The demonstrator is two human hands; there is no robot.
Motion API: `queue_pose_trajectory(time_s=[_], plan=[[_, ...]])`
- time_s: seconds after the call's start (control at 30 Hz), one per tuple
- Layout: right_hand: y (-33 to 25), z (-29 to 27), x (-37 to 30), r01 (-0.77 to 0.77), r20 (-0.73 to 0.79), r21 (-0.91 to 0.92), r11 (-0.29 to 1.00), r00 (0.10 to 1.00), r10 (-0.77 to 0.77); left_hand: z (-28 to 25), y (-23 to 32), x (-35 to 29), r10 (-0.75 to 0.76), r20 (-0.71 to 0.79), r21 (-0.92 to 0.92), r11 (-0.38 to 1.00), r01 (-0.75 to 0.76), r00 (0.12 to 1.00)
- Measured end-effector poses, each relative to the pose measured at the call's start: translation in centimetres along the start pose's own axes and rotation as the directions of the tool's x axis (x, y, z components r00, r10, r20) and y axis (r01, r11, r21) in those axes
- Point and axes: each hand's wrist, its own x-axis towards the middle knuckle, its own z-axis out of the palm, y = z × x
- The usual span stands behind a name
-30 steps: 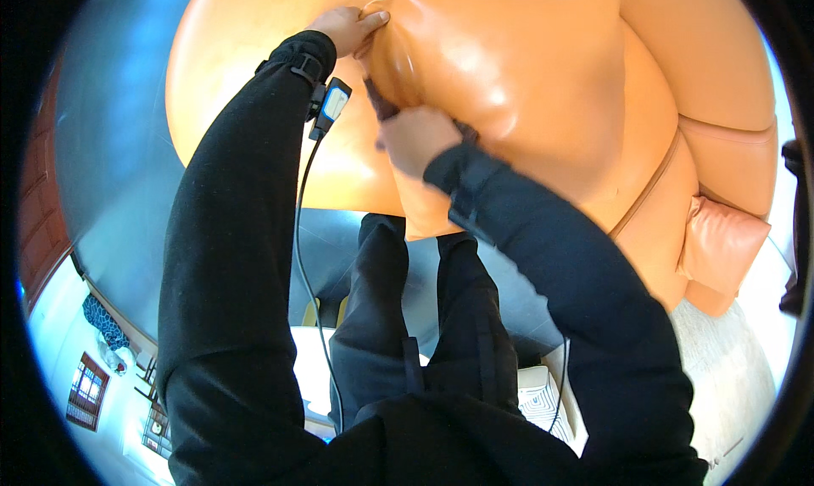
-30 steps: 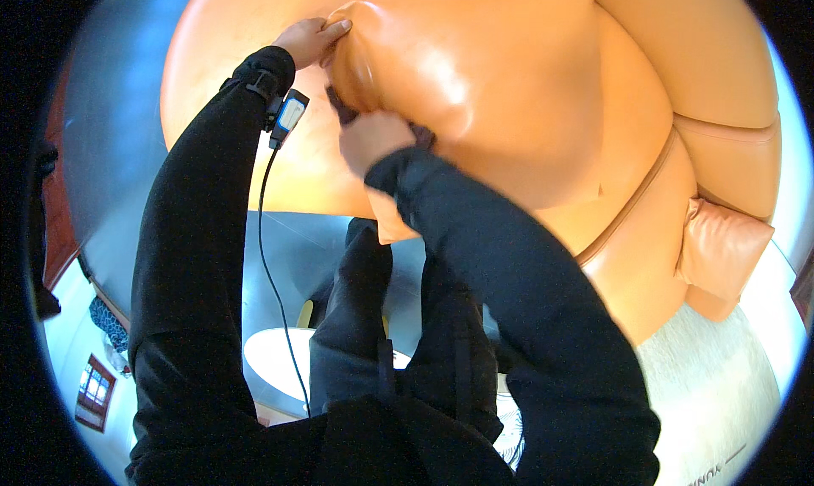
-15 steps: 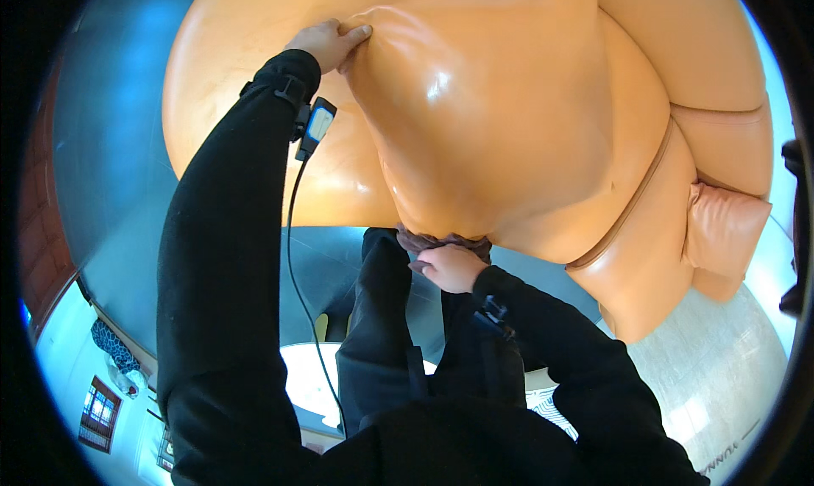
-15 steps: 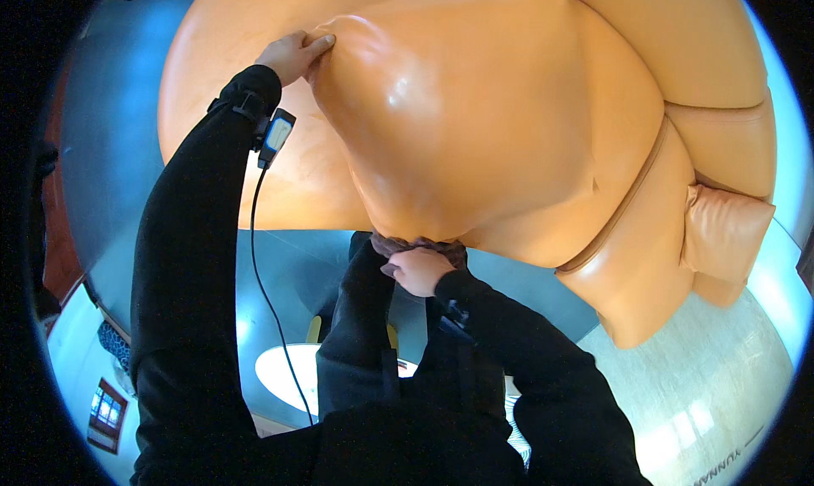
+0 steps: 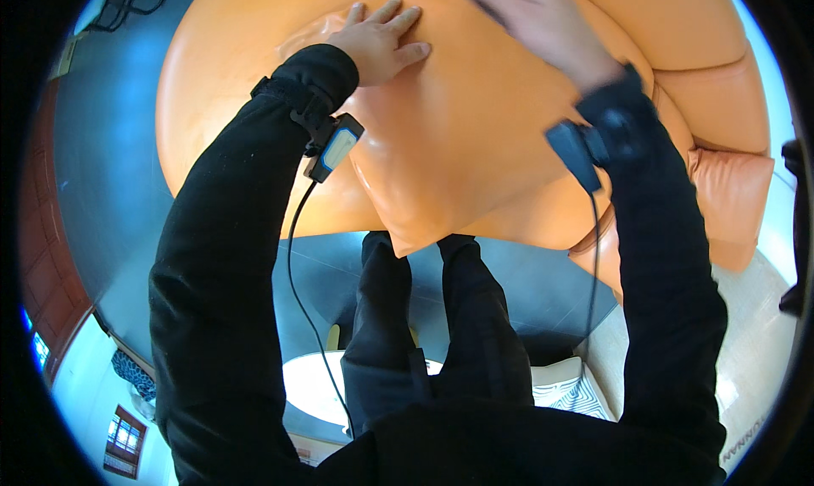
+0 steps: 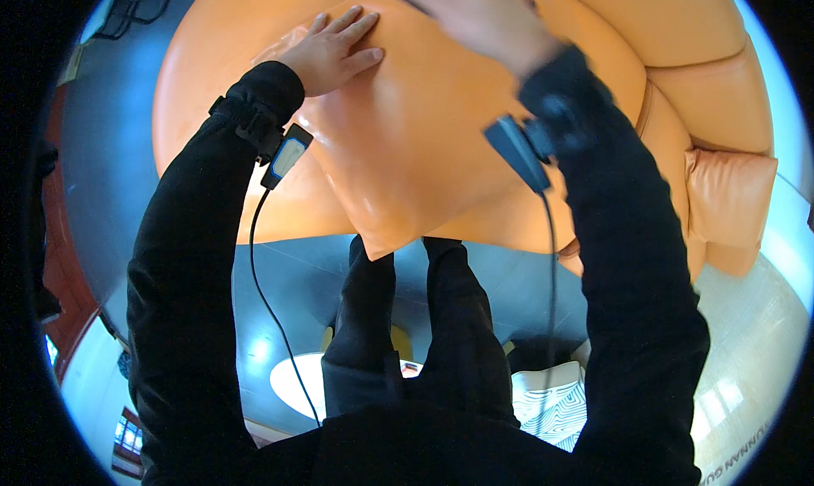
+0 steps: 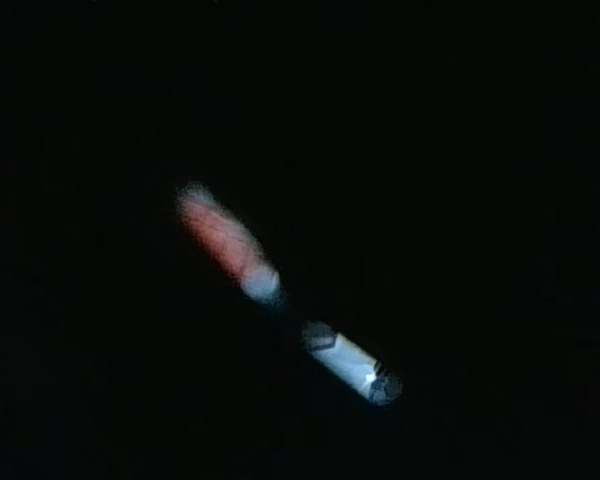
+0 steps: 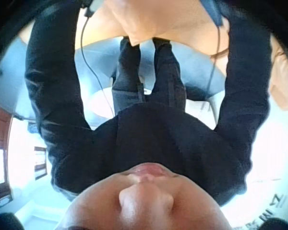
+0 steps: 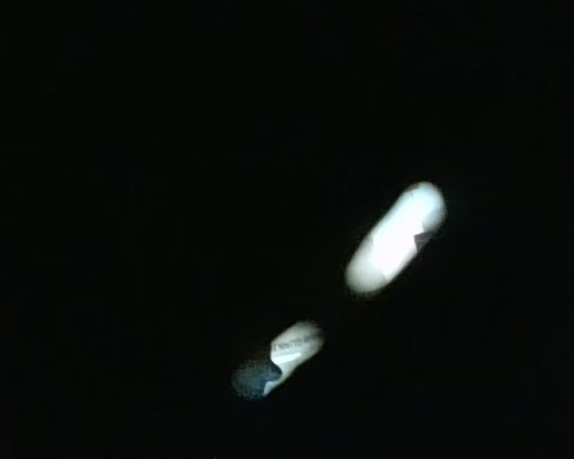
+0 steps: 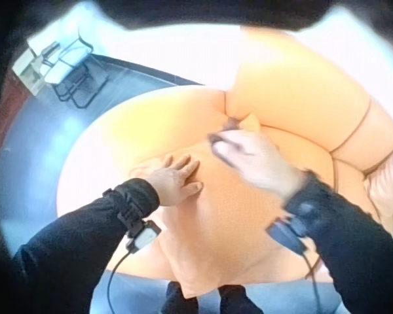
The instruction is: The person wets a dark cloth in a bowl of water, wrings it out, and then wipes the surface of an orange leather sofa and its cushions. The person moves around the sofa to clean different sections.
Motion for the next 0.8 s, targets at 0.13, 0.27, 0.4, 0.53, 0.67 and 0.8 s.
queue_pose_trajectory(time_s=[0.13,0.27,0.4,0.53,0.67,0.8], plan=[[1.8,7.2,-0.2,0.001,0.137,-0.346,0.938,0.989,0.05,0.4,-0.4,0.8,0.072,0.107,0.15,0.985,-0.088,0.992],[-0.7,9.5,-5.4,-0.043,0.063,-0.257,0.965,0.996,0.061,1.1,0.0,0.1,0.075,0.117,0.148,0.985,-0.092,0.99],[-3.4,9.7,-11.1,-0.099,0.116,-0.156,0.983,0.986,0.118,0.5,1.4,0.3,0.079,0.175,0.28,0.952,-0.127,0.981],[-4.1,11.9,-17.8,-0.265,0.421,0.043,0.963,0.879,0.223,1.8,1.5,0.5,0.101,0.17,0.301,0.942,-0.149,0.98],[-3.2,16.2,-26.0,-0.291,0.396,0.36,0.886,0.908,0.137,4.9,-0.1,0.5,-0.035,0.101,0.119,0.993,0.023,0.994],[-0.8,17.2,-33.8,-0.566,0.566,0.109,0.817,0.711,0.417,5.2,-1.0,1.2,-0.157,0.062,-0.075,0.984,0.161,0.986]])
